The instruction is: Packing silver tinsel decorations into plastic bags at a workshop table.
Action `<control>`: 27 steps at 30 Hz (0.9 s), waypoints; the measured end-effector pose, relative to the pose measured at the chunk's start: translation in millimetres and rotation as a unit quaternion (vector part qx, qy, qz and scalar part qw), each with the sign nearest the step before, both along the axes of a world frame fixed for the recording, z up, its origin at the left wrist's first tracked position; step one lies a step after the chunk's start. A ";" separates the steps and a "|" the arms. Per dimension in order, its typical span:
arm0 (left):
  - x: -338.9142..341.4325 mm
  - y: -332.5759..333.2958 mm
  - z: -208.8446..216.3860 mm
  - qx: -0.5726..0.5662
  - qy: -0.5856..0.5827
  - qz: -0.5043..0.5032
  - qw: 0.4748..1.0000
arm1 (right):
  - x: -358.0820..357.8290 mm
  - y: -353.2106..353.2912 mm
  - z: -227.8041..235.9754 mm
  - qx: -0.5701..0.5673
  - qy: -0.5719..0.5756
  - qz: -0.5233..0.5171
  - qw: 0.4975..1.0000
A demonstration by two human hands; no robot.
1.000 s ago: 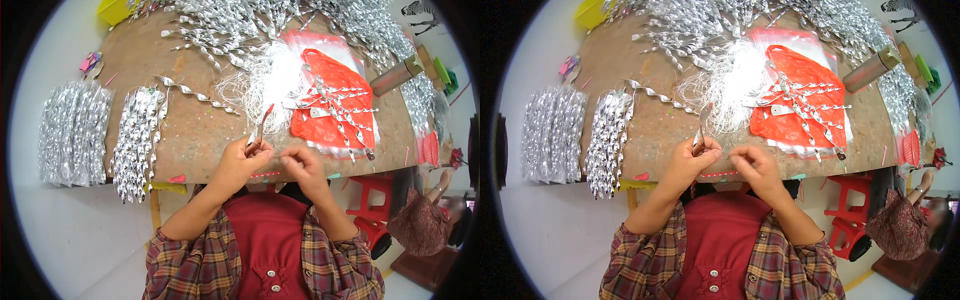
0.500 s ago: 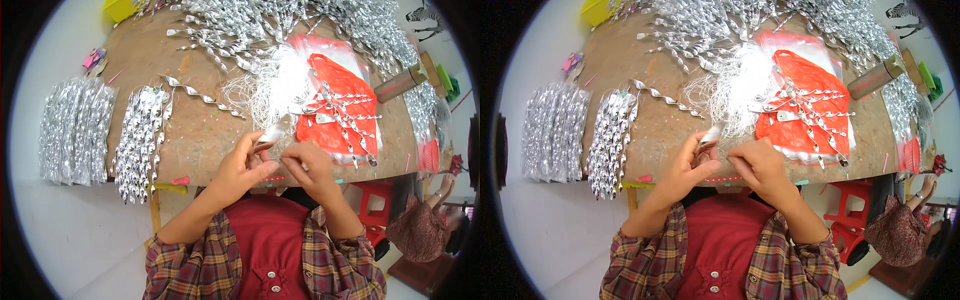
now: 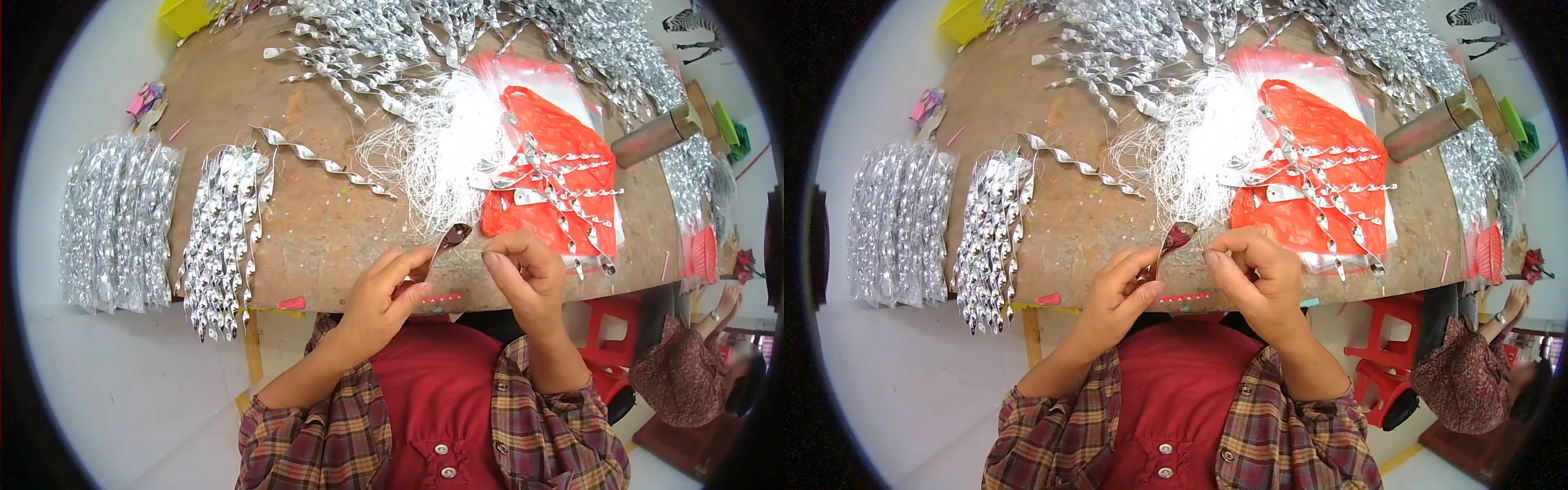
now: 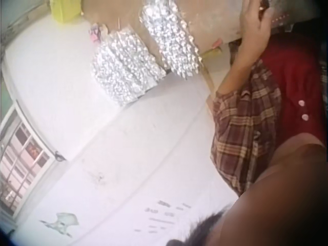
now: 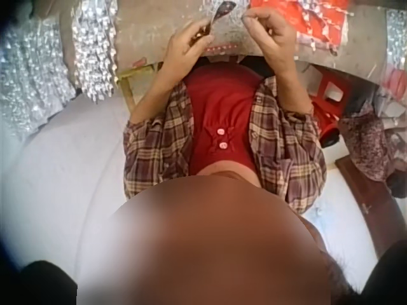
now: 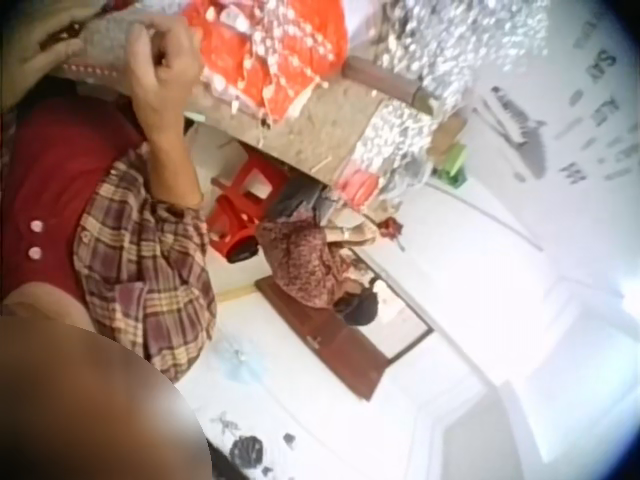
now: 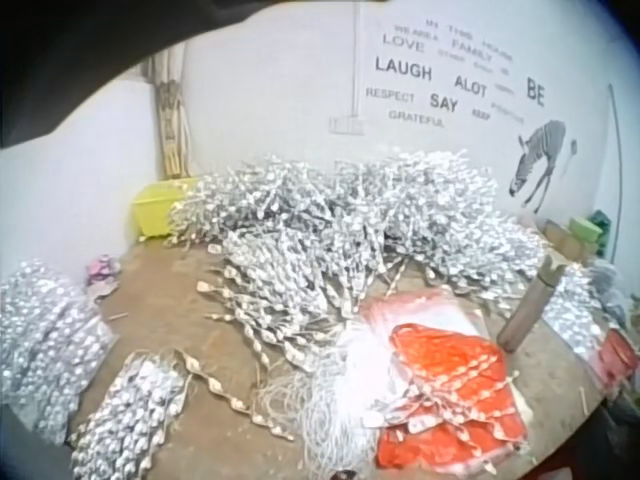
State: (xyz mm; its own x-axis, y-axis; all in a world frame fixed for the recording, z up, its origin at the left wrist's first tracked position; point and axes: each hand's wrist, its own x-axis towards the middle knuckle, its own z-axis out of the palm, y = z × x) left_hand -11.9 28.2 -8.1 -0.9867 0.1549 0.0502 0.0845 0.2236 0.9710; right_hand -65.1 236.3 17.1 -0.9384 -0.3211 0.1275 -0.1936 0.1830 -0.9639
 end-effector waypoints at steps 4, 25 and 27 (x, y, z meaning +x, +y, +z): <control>1.3 -0.9 -4.6 0.031 -0.016 -0.007 0.999 | -4.7 0.9 -9.3 0.026 0.029 -0.023 0.999; 5.1 1.4 -8.0 0.089 -0.079 -0.020 0.993 | -8.9 3.9 -19.0 0.042 0.066 -0.047 0.996; 5.6 1.6 -7.9 0.091 -0.085 -0.017 0.992 | -7.9 2.6 -17.3 0.038 0.062 -0.048 0.996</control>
State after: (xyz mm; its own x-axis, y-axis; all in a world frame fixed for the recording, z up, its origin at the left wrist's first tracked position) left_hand -6.3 29.8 -16.0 -0.9775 0.1928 -0.0860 -0.0790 0.0437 0.9959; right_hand -73.0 238.9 -0.2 -0.9439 -0.2438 0.2226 -0.2880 0.2786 -0.9162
